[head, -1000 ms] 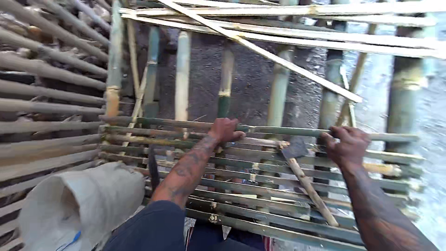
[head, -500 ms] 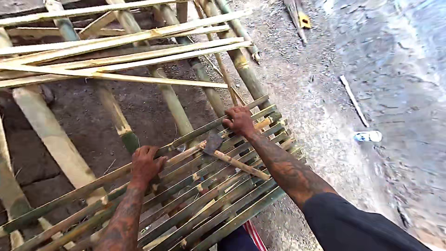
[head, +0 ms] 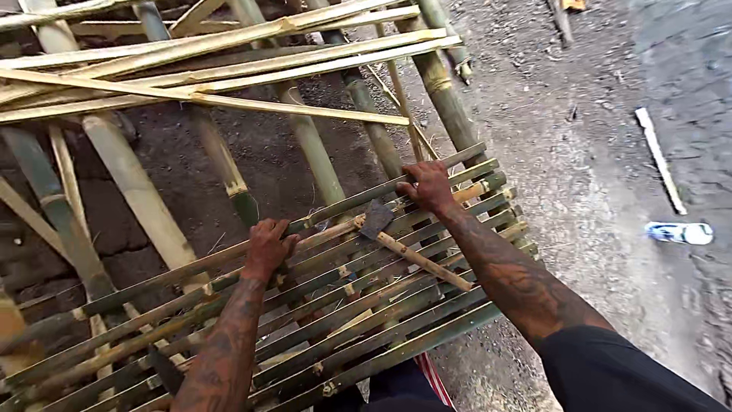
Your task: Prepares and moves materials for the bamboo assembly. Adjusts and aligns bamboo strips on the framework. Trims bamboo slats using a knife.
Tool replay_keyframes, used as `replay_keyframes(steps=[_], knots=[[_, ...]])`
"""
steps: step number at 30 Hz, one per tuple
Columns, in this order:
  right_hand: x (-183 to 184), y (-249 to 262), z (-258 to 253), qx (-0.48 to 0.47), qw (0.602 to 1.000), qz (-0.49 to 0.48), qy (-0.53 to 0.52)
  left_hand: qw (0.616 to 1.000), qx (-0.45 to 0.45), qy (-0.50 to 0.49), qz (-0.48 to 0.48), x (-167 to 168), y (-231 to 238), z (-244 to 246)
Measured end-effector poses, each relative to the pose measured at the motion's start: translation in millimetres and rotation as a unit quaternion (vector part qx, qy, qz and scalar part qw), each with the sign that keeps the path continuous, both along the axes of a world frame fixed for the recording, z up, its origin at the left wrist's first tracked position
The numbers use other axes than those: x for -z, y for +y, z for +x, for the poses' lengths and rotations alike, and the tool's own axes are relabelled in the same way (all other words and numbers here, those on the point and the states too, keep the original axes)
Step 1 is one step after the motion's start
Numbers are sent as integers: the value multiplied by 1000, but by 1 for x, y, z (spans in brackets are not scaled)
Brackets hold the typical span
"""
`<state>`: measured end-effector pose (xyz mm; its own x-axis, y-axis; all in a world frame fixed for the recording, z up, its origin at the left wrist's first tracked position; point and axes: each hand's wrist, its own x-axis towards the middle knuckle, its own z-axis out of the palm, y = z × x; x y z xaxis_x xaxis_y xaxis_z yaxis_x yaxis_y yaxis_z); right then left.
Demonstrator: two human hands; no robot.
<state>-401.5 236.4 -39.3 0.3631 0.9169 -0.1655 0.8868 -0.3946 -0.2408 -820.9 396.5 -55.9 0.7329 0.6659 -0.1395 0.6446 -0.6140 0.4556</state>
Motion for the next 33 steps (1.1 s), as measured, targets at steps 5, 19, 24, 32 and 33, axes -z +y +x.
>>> replay_keyframes(steps=[5, 19, 24, 32, 33], knots=[[3, -2, -2, -6, 1000, 16, -6, 1000, 3, 8, -4, 3, -3, -5], [8, -8, -1, 12, 999, 27, -20, 1000, 0, -12, 1, 2, -7, 0], [10, -9, -3, 12, 999, 46, -20, 1000, -2, -18, 7, 3, -7, -1], [-19, -12, -11, 50, 993, 96, 49, 999, 34, 31, 24, -3, -3, 2], [-31, -21, -19, 59, 989, 129, 45, 997, 51, 43, 38, -5, -1, 2]])
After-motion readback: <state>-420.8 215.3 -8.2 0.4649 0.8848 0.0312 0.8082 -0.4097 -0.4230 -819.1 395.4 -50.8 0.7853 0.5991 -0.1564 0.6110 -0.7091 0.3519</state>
